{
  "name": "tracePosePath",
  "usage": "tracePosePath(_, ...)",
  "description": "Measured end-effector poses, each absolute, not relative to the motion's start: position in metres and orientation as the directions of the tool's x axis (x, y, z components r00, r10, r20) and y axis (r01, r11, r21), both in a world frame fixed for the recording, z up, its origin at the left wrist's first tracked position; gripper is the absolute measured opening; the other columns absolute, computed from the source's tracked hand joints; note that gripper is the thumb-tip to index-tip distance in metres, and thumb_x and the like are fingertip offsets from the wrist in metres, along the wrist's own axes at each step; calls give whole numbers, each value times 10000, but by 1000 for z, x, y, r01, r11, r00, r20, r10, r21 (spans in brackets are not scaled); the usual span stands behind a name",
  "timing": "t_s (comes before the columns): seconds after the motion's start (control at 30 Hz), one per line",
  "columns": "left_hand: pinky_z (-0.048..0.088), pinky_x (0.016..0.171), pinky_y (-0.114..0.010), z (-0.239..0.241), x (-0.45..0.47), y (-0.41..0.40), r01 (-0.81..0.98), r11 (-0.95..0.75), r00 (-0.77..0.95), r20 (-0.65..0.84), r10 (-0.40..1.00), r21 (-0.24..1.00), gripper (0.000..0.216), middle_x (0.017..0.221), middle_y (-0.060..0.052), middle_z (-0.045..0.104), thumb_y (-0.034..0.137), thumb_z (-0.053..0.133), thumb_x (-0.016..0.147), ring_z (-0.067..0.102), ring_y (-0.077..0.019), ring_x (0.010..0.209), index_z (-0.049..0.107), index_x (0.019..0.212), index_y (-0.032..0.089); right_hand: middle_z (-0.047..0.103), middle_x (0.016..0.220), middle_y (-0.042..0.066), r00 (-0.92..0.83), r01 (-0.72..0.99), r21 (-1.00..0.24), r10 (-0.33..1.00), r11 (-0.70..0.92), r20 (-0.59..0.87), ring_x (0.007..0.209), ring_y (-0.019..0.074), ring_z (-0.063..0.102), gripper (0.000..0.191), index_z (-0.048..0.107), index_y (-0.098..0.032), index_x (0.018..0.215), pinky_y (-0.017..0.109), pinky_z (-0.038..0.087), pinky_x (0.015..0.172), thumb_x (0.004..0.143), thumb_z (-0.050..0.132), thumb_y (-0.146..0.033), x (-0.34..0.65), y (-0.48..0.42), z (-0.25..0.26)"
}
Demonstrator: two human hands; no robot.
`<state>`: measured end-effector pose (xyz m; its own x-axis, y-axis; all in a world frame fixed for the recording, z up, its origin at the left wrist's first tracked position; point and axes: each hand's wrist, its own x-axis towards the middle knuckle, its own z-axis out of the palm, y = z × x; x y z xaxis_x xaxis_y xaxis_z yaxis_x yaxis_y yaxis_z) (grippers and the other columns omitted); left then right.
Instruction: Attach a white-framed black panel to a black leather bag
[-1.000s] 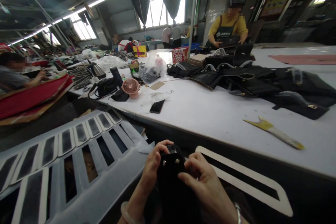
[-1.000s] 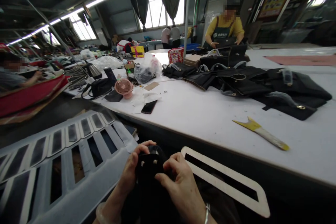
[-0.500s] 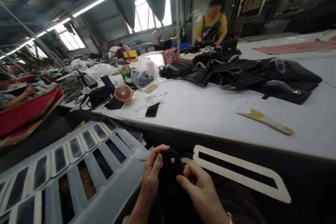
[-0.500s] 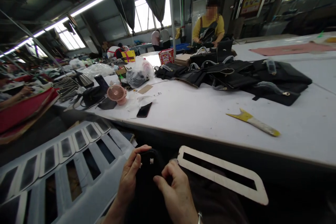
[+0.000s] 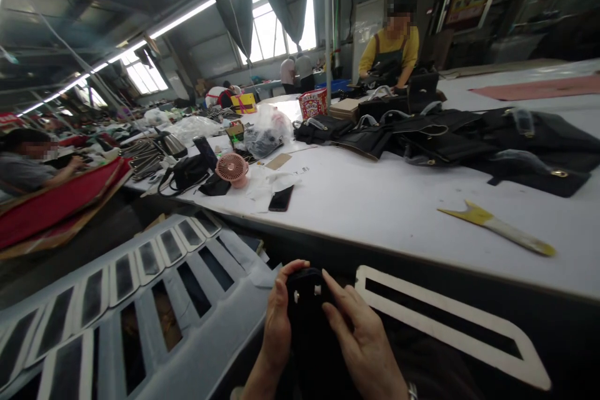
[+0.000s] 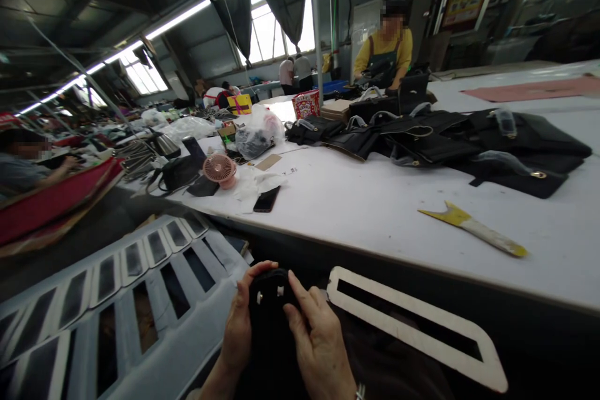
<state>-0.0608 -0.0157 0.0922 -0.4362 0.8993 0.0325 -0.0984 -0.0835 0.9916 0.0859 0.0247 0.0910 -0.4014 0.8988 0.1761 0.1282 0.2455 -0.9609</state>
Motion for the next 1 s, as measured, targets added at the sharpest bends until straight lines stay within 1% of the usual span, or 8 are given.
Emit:
tracePosePath(0.13, 439, 954, -324, 96, -57, -17, -94, -114, -420, 64, 905, 989, 528, 1239, -69, 625, 527, 210, 997, 567, -229, 1128, 581, 1202, 211, 692, 1086, 102, -386, 137, -971, 913, 198, 132, 978, 235, 656, 473, 576, -208, 1330, 326, 545, 843, 937, 507, -461, 82, 33, 88)
tracePosePath(0.23, 425, 971, -318, 101, -57, -17, 5, -122, -419, 113, 901, 993, 438, 1231, -61, 626, 489, 308, 997, 548, -228, 1153, 594, 1184, 215, 708, 1145, 97, -396, 140, -982, 916, 127, 62, 984, 255, 681, 504, 586, -204, 1319, 372, 547, 901, 914, 542, -501, 78, 39, 93)
tracePosePath(0.33, 414, 988, -324, 107, -59, -17, 80, -106, -421, 130, 897, 991, 371, 1219, -57, 628, 462, 403, 979, 542, -234, 1160, 597, 1184, 222, 702, 1167, 92, -406, 133, -975, 907, 177, 109, 1007, 271, 684, 495, 611, -196, 1291, 398, 541, 936, 901, 559, -496, 75, 41, 99)
tracePosePath(0.5, 343, 1078, -347, 106, -62, -18, 114, -126, -368, 159, 916, 985, 346, 1292, -54, 595, 415, 425, 978, 502, -239, 1236, 576, 1235, 240, 665, 1232, 86, -449, 162, -939, 870, 303, 203, 1092, 255, 654, 459, 602, -192, 1300, 357, 540, 937, 928, 512, -445, 74, 42, 102)
tracePosePath(0.63, 371, 1043, -329, 104, -62, -19, 119, -98, -390, 137, 911, 988, 303, 1239, -36, 619, 381, 418, 986, 539, -216, 1184, 588, 1203, 254, 661, 1239, 103, -477, 181, -952, 869, 248, 135, 1113, 256, 641, 524, 558, -179, 1345, 357, 531, 942, 939, 464, -497, 73, 45, 102)
tracePosePath(0.73, 378, 1030, -322, 108, -61, -18, 116, -85, -399, 125, 908, 990, 288, 1199, -28, 636, 369, 412, 988, 548, -211, 1168, 609, 1166, 258, 718, 1121, 91, -478, 136, -984, 878, 111, 33, 1076, 269, 652, 534, 646, -189, 1254, 368, 523, 945, 911, 489, -567, 71, 53, 104)
tracePosePath(0.83, 386, 1029, -334, 111, -60, -18, 123, -94, -376, 134, 917, 988, 292, 1192, -34, 642, 370, 414, 982, 553, -219, 1163, 618, 1158, 257, 740, 824, 62, -477, 112, -994, 878, 21, -35, 841, 261, 691, 534, 736, -178, 1102, 334, 569, 773, 850, 560, -615, 69, 62, 105)
tracePosePath(1.0, 333, 1105, -372, 109, -60, -18, 150, -114, -395, 165, 904, 982, 288, 1309, -46, 594, 351, 417, 977, 485, -234, 1270, 624, 1156, 259, 691, 701, 34, -480, 116, -990, 877, 87, 20, 643, 193, 618, 483, 758, -180, 1000, 269, 507, 590, 836, 585, -600, 69, 66, 108)
